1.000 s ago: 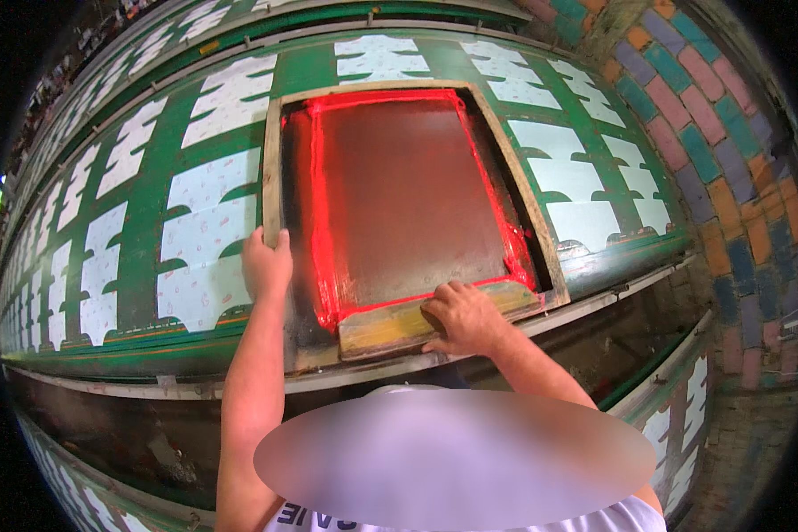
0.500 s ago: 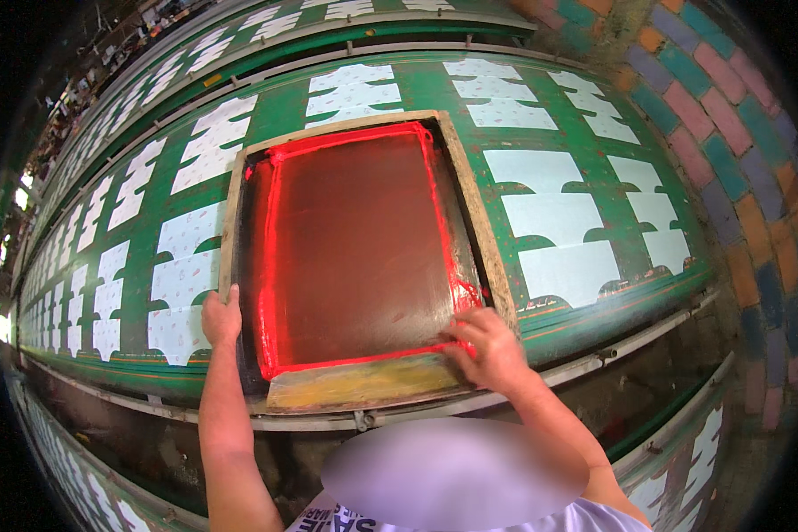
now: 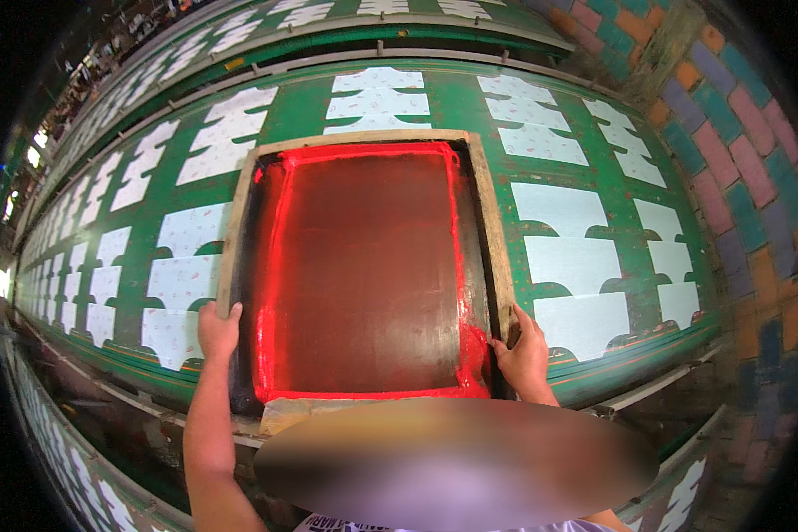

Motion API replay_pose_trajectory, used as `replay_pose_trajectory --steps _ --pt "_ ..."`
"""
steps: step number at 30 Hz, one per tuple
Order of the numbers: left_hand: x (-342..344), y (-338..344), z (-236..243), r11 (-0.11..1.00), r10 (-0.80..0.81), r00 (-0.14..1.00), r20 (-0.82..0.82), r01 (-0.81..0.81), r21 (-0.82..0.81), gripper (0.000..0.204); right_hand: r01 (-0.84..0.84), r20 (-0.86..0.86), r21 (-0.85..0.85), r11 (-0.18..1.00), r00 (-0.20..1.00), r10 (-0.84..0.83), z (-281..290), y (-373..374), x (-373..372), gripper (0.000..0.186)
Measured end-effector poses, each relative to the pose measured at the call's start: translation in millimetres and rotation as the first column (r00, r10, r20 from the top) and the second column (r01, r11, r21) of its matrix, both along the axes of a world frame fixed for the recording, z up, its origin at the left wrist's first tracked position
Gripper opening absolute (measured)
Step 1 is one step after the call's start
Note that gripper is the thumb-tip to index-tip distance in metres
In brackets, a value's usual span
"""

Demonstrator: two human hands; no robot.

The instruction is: The person uses a squeegee to pull red ink across a screen-printing frame placed over a green surface with white cutout shapes. The person repeatedly repositions the frame and scrapes the ink to coat the screen, then lifts and moves the frame to a new position to continue the process.

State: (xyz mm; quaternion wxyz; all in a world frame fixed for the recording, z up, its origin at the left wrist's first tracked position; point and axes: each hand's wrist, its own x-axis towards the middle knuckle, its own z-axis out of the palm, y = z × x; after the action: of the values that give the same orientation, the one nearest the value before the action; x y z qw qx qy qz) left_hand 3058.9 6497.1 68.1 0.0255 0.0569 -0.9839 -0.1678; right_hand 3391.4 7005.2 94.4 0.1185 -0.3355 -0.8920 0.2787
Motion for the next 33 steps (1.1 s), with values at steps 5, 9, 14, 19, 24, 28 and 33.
replay_pose_trajectory --steps 5,9,14,19,24,28,33 --pt "-4 -17 -13 0.984 -0.041 0.999 -0.032 0.046 0.171 0.056 0.053 0.033 0.001 0.999 0.998 -0.053 2 -4 -12 0.077" --pt "-9 -26 -29 0.966 -0.110 0.987 -0.121 0.134 0.219 0.043 0.104 0.056 -0.050 0.993 0.993 -0.101 16 -6 -16 0.068" --pt "-24 -39 -32 0.870 -0.133 0.991 -0.034 0.133 0.475 0.026 0.033 -0.040 0.054 0.998 0.999 -0.031 53 -2 -9 0.069" --pt "-24 -30 -20 0.803 -0.145 0.989 -0.001 0.118 0.585 0.021 -0.014 -0.031 0.100 0.995 0.999 0.017 81 21 0 0.067" --pt "-3 27 -5 0.786 -0.164 0.986 -0.026 0.147 0.600 0.020 0.008 -0.064 0.104 0.995 0.998 -0.002 86 78 20 0.064" --pt "30 112 3 0.749 -0.138 0.989 -0.049 0.137 0.649 0.021 0.074 -0.056 0.095 0.993 0.996 -0.069 75 149 48 0.066" --pt "89 225 11 0.767 -0.114 0.984 -0.134 0.173 0.618 0.025 0.142 -0.105 0.042 0.989 0.985 -0.137 52 249 98 0.068"
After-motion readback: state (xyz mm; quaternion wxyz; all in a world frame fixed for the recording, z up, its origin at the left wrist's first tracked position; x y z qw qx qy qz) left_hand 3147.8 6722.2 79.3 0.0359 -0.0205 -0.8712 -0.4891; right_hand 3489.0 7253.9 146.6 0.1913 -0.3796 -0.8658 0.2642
